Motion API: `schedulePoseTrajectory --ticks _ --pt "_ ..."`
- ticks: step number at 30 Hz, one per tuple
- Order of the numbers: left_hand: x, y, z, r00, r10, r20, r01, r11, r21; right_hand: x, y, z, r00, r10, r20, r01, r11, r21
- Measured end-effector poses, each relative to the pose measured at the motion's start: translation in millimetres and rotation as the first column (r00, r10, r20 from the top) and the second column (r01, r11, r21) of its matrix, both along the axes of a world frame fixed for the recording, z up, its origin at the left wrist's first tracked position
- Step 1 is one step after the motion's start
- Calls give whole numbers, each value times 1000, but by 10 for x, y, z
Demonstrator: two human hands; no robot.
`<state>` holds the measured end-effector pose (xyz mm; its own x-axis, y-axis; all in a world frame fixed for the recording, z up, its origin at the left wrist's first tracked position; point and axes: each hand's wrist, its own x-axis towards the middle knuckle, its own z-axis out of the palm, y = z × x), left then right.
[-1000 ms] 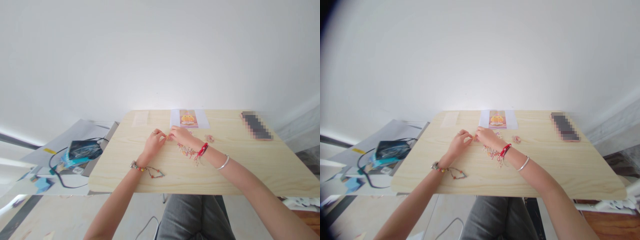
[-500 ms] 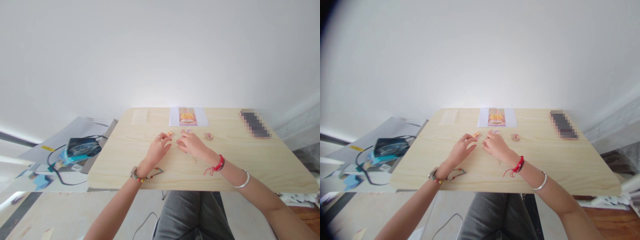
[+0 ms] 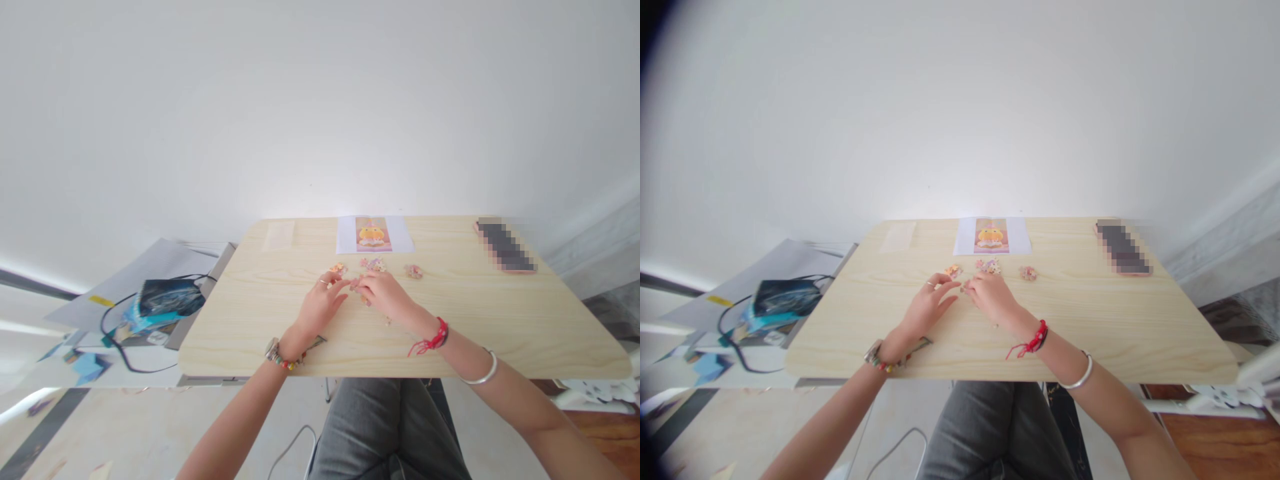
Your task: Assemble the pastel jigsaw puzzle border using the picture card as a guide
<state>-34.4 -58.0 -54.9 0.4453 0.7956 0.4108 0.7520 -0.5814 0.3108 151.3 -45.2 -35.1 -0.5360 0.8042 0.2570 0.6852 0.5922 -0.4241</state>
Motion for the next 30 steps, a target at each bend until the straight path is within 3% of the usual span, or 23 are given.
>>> schedulePoseTrajectory --ticks 5,8,13,17,24,30 --pt "90 -58 90 999 -48 11 46 983 179 134 7 150 982 -40 -185 -24 942 -334" --pt "141 -67 121 998 -68 11 65 977 206 195 -33 178 971 -87 -222 -8 920 -393" --pt "193 -91 129 996 -39 75 30 992 124 269 -183 165 963 -54 -263 25 994 -110" --pt "205 -125 140 995 -18 93 10 996 92 262 -253 133 984 4 -175 9 997 70" --pt "299 -125 156 995 -14 95 10 999 41 321 -272 98 991 -29 -132 48 989 143" --pt "836 124 280 997 -71 -21 70 997 -35 797 -192 17 971 -161 -175 187 971 146"
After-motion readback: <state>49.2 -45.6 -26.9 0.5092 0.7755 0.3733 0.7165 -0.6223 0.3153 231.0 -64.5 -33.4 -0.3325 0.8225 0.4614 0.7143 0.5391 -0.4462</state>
